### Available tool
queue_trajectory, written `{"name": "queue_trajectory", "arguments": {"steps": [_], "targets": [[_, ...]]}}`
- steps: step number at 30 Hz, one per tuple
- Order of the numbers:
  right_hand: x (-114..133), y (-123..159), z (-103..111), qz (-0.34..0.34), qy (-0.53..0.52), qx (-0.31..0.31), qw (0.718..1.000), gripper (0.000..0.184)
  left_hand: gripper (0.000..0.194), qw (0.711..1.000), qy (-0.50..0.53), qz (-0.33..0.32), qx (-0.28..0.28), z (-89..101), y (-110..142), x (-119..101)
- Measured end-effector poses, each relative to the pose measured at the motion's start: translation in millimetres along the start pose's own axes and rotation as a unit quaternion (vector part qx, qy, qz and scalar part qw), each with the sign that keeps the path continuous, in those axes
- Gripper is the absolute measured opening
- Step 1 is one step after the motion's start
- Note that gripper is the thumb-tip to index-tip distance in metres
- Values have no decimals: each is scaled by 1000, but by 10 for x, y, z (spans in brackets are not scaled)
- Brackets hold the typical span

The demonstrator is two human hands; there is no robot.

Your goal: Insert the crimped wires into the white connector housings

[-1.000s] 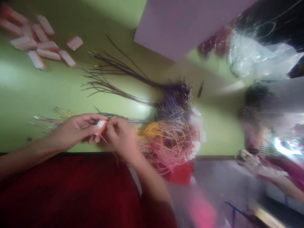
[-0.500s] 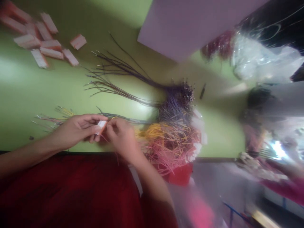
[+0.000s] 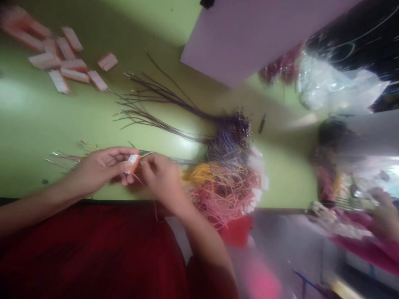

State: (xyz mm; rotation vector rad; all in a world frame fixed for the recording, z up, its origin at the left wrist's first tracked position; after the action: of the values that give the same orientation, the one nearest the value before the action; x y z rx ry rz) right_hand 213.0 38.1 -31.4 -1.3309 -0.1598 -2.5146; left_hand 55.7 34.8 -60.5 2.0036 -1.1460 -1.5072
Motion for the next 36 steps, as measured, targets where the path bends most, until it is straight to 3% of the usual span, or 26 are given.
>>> {"name": "queue_trajectory", "arguments": {"steps": [3,6,11,16,19,22,24,26,28,32,36], "targets": [[-74,-285,183,37,60,-36,997,17,38,999,14,0,-30,37,-23,-50],[-271,-641,342,84,229,-82,966,16,39,999,18,11,-38,51,-55,-73],[-632,-916,313,85,363,4,928,17,41,999,29,23,-33,92,-91,-57],[-519,-710,538,100,274,-94,952,13,43,998,40,28,-33,118,-107,-72],[-305,-592,589,125,201,-112,965,9,42,998,35,36,-33,99,-118,-81],[-39,-546,441,161,135,-65,975,10,43,999,14,39,-29,70,-138,-62],[107,-521,279,168,66,-2,984,11,44,999,9,27,-27,60,-155,-40],[184,-465,122,155,-25,76,985,11,45,999,13,13,-29,64,-168,-20],[168,-385,45,132,-79,104,983,10,45,999,25,5,-38,77,-171,-13],[-23,-248,103,114,-30,14,993,11,40,998,45,18,-34,77,-149,-45],[-122,-164,111,98,35,-16,994,12,38,998,44,39,-36,64,-124,-82]]}}
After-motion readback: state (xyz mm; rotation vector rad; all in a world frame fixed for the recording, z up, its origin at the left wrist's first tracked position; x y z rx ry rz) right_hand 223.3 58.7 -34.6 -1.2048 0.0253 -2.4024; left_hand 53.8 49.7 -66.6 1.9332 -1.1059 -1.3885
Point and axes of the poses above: each hand's wrist, its own y-axis away from the middle knuckle, its own z-axis out of the back of the hand, x = y × z, the point moved 4 cm from there along -y, towards the middle knuckle, and after that the axes turned 14 degrees about z, right-handed, at the moved point
